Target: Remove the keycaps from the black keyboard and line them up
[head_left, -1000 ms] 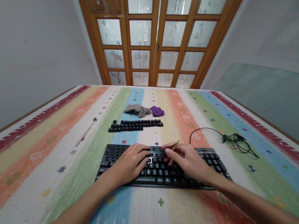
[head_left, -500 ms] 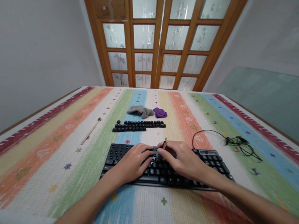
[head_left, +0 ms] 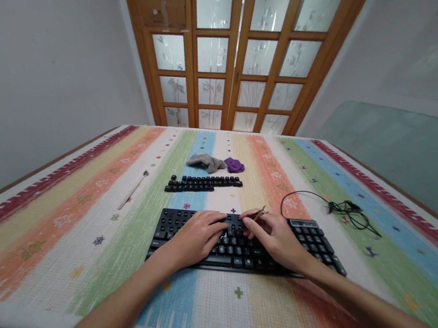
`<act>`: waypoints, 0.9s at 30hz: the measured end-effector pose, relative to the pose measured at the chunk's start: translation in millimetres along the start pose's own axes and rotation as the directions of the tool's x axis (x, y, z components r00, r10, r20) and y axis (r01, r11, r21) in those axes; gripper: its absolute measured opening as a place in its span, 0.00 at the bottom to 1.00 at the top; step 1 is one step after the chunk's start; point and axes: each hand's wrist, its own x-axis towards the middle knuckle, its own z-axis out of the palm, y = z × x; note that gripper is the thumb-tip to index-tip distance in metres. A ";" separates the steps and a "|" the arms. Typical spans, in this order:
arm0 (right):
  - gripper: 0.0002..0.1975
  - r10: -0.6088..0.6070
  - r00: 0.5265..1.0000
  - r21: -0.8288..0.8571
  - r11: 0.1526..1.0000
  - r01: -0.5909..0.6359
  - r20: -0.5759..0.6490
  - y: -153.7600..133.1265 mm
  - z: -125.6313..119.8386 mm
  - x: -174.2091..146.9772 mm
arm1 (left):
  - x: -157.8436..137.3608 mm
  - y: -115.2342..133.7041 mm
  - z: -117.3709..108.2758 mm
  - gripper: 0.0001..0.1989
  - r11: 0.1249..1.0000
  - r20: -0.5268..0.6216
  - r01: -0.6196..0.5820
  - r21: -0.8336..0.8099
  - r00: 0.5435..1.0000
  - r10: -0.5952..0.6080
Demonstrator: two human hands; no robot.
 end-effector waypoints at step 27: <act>0.13 0.071 0.982 -0.212 0.977 -0.033 0.174 -10.2 7.5 51.8 | 0.0 2.1 0.7 0.16 0.999 0.088 0.050 -0.011 0.995 -0.048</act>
